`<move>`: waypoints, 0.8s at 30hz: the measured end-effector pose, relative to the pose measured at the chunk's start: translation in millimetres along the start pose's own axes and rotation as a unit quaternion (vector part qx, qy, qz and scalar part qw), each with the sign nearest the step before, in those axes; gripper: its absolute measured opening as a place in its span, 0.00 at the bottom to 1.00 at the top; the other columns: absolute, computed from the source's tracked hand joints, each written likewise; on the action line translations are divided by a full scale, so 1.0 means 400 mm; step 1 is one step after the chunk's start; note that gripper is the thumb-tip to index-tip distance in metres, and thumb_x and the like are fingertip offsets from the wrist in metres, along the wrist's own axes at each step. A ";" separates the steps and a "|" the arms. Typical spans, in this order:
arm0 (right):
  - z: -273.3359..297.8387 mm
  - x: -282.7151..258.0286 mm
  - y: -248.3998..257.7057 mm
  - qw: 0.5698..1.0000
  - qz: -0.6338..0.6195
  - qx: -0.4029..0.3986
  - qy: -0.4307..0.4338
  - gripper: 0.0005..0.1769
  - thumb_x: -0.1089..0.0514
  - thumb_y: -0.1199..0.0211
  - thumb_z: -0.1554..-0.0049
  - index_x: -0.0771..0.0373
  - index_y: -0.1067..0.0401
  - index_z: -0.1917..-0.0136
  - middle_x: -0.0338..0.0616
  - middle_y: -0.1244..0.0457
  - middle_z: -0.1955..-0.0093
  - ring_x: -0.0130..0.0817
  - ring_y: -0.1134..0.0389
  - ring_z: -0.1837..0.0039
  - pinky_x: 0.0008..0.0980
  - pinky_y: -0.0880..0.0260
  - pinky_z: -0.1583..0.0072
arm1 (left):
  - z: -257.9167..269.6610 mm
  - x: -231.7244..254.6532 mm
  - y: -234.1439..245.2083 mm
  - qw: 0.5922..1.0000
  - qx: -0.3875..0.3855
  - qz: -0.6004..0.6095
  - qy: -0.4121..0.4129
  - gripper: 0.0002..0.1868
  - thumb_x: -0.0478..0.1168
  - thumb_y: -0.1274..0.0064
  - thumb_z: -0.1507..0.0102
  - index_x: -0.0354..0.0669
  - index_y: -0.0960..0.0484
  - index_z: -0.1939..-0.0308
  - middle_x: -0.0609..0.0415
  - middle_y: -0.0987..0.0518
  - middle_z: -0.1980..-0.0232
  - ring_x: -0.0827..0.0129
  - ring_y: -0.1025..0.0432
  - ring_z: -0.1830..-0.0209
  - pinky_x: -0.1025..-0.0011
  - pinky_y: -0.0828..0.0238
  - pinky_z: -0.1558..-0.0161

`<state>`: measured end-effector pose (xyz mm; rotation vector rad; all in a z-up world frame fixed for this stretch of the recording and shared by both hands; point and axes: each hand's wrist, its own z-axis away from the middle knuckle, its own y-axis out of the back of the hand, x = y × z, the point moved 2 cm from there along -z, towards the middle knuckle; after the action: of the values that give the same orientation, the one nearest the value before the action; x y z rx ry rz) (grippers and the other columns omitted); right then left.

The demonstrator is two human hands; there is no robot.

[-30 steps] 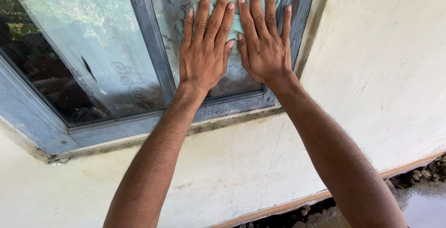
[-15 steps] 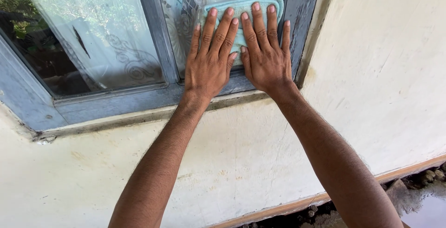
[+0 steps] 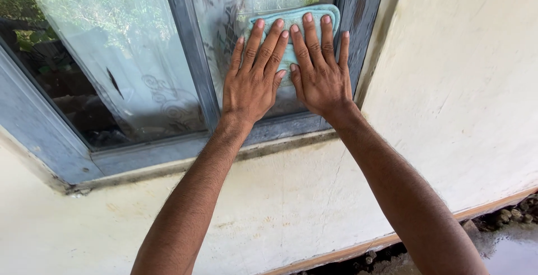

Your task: Spraying cleaning liquid on a window and wiping it with a cloth

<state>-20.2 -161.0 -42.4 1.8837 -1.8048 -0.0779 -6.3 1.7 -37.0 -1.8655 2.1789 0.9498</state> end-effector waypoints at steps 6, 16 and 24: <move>-0.100 0.043 0.033 1.000 0.010 0.022 0.008 0.33 0.46 0.65 0.27 0.62 0.50 0.15 0.55 0.57 0.15 0.61 0.58 0.15 0.63 0.62 0.21 | -0.094 -0.053 0.022 1.000 -0.001 -0.020 -0.003 0.38 0.60 0.57 0.20 0.51 0.53 0.14 0.60 0.57 0.13 0.58 0.60 0.14 0.57 0.59 0.19; -0.134 0.068 0.014 0.997 0.015 0.071 0.016 0.33 0.47 0.58 0.30 0.56 0.50 0.15 0.50 0.56 0.14 0.58 0.59 0.16 0.61 0.66 0.23 | -0.136 -0.071 -0.007 0.999 0.030 -0.019 -0.015 0.33 0.58 0.69 0.20 0.53 0.57 0.14 0.54 0.62 0.13 0.54 0.67 0.14 0.50 0.68 0.19; -0.121 0.054 -0.002 0.997 0.005 0.072 -0.016 0.33 0.48 0.57 0.30 0.55 0.51 0.14 0.48 0.58 0.13 0.55 0.60 0.15 0.59 0.63 0.22 | -0.122 -0.055 -0.016 0.998 0.048 -0.031 -0.006 0.33 0.58 0.71 0.19 0.50 0.57 0.14 0.51 0.62 0.13 0.51 0.68 0.14 0.48 0.70 0.19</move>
<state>1.8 -165.6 5.8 1.9828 -1.8854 0.0260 19.6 -5.5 10.0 -1.8668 2.1074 0.8285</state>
